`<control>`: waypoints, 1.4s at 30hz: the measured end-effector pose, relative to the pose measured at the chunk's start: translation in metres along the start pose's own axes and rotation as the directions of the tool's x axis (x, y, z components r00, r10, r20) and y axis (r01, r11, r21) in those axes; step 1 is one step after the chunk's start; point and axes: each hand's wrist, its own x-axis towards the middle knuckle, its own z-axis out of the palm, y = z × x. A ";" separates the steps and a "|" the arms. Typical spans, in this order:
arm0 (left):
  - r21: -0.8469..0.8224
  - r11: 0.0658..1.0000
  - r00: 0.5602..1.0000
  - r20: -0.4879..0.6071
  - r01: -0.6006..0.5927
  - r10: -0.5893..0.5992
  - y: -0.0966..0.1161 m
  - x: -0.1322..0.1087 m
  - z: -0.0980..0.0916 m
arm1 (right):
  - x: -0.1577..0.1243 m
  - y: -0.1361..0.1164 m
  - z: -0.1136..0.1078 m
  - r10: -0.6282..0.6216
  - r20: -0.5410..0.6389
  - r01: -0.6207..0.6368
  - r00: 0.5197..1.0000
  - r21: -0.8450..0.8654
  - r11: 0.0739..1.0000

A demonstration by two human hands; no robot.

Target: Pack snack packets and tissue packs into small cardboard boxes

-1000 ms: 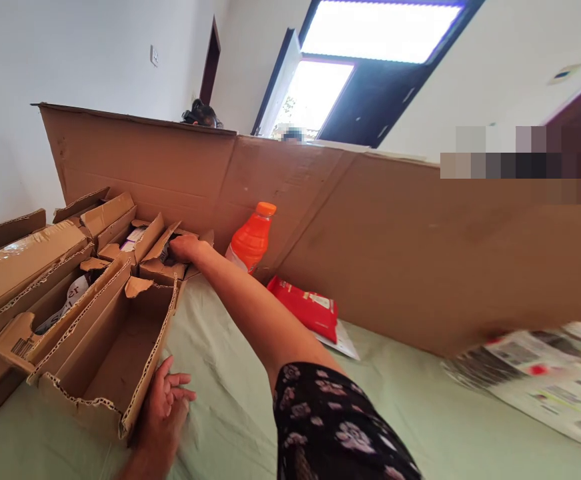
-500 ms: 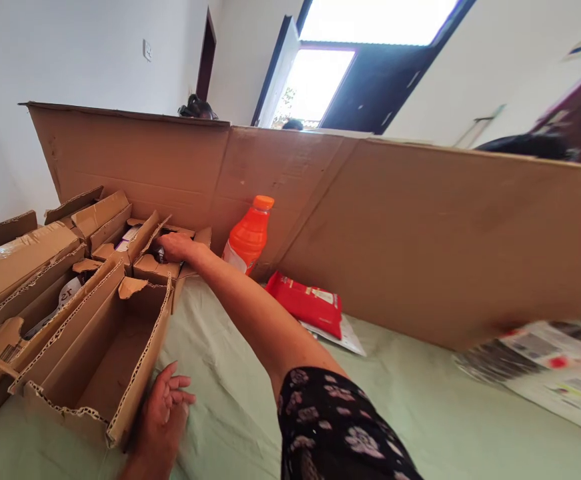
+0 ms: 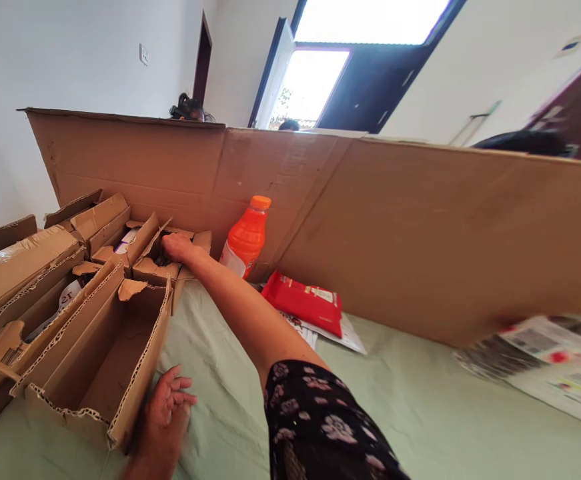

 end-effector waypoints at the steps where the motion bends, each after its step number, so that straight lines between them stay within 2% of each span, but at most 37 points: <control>1: 0.003 1.000 1.000 -0.005 -0.004 0.004 0.000 0.000 0.000 | 0.000 -0.001 0.000 0.029 -0.040 -0.029 0.999 0.016 0.999; 4: 0.010 1.000 1.000 -0.021 -0.014 0.014 0.000 0.001 0.001 | -0.003 -0.003 -0.006 0.121 -0.222 -0.104 0.967 0.088 0.991; 6: 0.014 1.000 1.000 -0.022 -0.016 0.016 0.003 0.002 0.001 | -0.010 0.001 -0.017 0.185 -0.337 -0.143 0.923 0.146 0.979; 10: 0.017 1.000 1.000 0.022 -0.014 0.013 0.011 0.006 -0.005 | -0.037 0.032 -0.054 0.312 -0.509 -0.223 0.802 0.230 0.947; 14: 0.028 1.000 0.998 0.067 -0.013 0.011 0.019 0.014 -0.010 | -0.093 0.077 -0.081 0.376 -0.665 -0.216 0.645 0.313 0.925; 16: 0.039 0.999 0.997 0.078 -0.015 0.011 0.024 0.016 -0.011 | -0.130 0.096 -0.081 0.445 -0.648 -0.284 0.618 0.344 0.895; 18: 0.058 0.998 0.996 0.084 -0.016 0.011 0.031 0.017 -0.011 | -0.167 0.111 -0.074 0.548 -0.560 -0.430 0.622 0.341 0.836; 20: 0.081 0.997 0.997 0.083 -0.015 0.008 0.039 0.016 -0.011 | -0.198 0.126 -0.065 0.634 -0.493 -0.551 0.595 0.324 0.769; 25: 0.144 0.990 0.995 0.098 -0.005 -0.009 0.057 0.014 -0.012 | -0.239 0.164 -0.047 0.794 -0.428 -0.760 0.430 0.302 0.575; 27: 0.162 0.987 0.994 0.105 0.000 -0.018 0.061 0.014 -0.012 | -0.248 0.169 -0.038 0.836 -0.372 -0.806 0.404 0.286 0.517; 28: 0.168 0.986 0.994 0.105 0.002 -0.020 0.061 0.013 -0.013 | -0.251 0.168 -0.032 0.847 -0.334 -0.817 0.413 0.276 0.507; 30: 0.178 0.984 0.994 0.103 0.004 -0.022 0.062 0.011 -0.012 | -0.256 0.157 -0.018 0.840 -0.259 -0.804 0.478 0.256 0.536; 32: 0.186 0.983 0.995 0.102 0.002 -0.022 0.062 0.008 -0.012 | -0.255 0.140 -0.008 0.780 -0.219 -0.738 0.586 0.253 0.626; 34: 0.192 0.981 0.994 0.105 -0.002 -0.019 0.062 0.005 -0.011 | -0.246 0.118 -0.005 0.671 -0.232 -0.617 0.704 0.268 0.740; 36: 0.197 0.980 0.995 0.103 -0.005 -0.016 0.061 0.003 -0.011 | -0.226 0.092 -0.011 0.542 -0.276 -0.472 0.794 0.284 0.835; 37: 0.199 0.980 0.995 0.099 -0.006 -0.014 0.059 0.003 -0.011 | -0.212 0.078 -0.017 0.482 -0.299 -0.403 0.824 0.290 0.868; 40: 0.201 0.979 0.996 0.088 -0.013 -0.004 0.051 0.003 -0.009 | -0.161 0.036 -0.041 0.267 -0.374 -0.178 0.888 0.257 0.950; 42: 0.200 0.979 0.997 0.079 -0.024 0.008 0.043 0.005 -0.008 | -0.125 0.013 -0.056 0.072 -0.363 -0.020 0.929 0.145 0.989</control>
